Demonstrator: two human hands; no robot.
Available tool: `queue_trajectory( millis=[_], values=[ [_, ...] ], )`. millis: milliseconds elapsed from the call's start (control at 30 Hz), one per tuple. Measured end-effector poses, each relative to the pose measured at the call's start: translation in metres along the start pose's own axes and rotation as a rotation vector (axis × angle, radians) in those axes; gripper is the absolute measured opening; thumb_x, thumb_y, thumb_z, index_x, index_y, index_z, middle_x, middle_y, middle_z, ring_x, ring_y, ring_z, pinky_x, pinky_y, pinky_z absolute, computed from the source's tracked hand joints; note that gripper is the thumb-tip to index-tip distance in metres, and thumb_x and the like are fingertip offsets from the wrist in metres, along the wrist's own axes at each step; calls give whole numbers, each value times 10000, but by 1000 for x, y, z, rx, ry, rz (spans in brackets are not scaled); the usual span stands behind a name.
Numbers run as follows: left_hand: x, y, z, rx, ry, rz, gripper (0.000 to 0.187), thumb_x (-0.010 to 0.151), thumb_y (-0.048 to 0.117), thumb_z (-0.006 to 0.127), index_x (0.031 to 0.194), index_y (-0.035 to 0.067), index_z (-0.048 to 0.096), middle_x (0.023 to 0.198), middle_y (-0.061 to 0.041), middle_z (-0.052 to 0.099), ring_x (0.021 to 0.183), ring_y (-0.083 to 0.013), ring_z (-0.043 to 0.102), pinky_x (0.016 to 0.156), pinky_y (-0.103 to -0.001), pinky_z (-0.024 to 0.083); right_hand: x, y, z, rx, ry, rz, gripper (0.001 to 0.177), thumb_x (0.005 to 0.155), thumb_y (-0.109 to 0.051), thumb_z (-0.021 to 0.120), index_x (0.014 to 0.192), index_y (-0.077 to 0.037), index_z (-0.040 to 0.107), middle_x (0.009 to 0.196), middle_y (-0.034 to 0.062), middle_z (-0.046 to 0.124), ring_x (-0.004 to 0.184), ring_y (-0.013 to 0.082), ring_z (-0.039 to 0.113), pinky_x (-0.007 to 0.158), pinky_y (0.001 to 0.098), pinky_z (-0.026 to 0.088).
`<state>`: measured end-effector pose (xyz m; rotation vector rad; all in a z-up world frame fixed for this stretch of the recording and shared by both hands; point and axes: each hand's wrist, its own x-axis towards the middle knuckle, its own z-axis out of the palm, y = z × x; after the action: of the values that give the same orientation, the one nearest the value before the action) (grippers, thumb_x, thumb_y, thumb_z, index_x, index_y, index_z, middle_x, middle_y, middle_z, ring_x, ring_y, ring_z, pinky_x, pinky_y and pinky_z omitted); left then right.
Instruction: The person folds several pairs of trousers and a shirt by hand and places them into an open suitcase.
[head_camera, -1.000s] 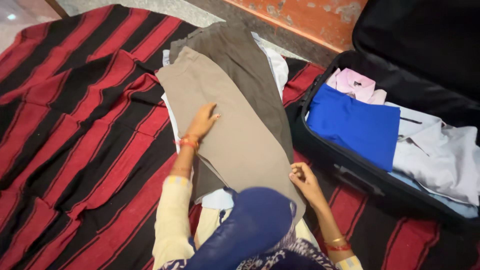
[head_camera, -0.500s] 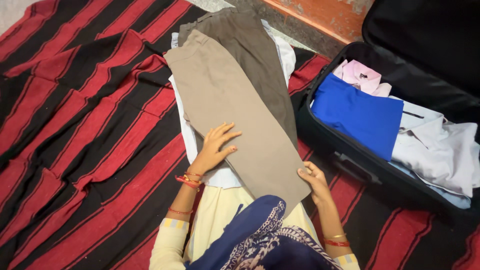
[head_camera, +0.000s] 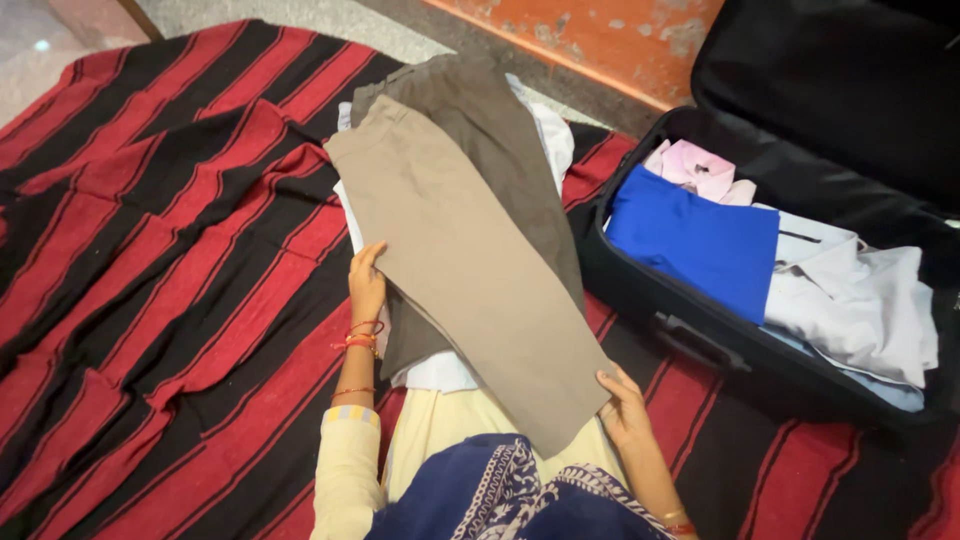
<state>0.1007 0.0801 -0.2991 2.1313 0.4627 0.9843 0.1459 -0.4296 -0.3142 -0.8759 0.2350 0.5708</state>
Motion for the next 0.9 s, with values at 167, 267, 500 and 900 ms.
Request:
queue_trajectory(
  millis=[167, 267, 500, 900],
  values=[
    [1, 3, 3, -58, 179, -170, 472, 842, -110, 491, 1088, 154, 796, 1264, -92, 715, 1182, -294, 647, 1035, -375, 491, -10, -16, 10, 46, 22, -104, 538, 800, 83, 632, 1320, -36, 560, 1133, 123, 693, 1037, 237, 679, 937, 381, 545],
    [-7, 1, 8, 68, 256, -72, 476, 800, -122, 520, 1061, 152, 809, 1234, -109, 735, 1175, -325, 631, 1061, -407, 468, -10, -32, 15, -3, 15, -239, 543, 794, 104, 632, 1316, -24, 556, 1150, 127, 671, 1038, 235, 668, 941, 369, 531],
    [-40, -18, -7, 276, 21, -129, 455, 671, -79, 633, 993, 173, 833, 1245, -137, 699, 1101, -385, 600, 975, -444, 473, -1, -7, 17, 217, 218, -136, 473, 779, -27, 629, 1249, -76, 628, 1168, 79, 685, 1103, 271, 652, 993, 439, 510],
    [-4, 172, 13, 155, -442, 252, 616, 880, 412, 691, 1452, 222, 564, 1604, -139, 386, 1479, -394, 278, 1139, -658, 192, -39, 0, 26, 117, 7, 56, 481, 821, -1, 728, 1279, -20, 580, 1181, 124, 659, 1114, 288, 646, 996, 487, 511]
  ],
)
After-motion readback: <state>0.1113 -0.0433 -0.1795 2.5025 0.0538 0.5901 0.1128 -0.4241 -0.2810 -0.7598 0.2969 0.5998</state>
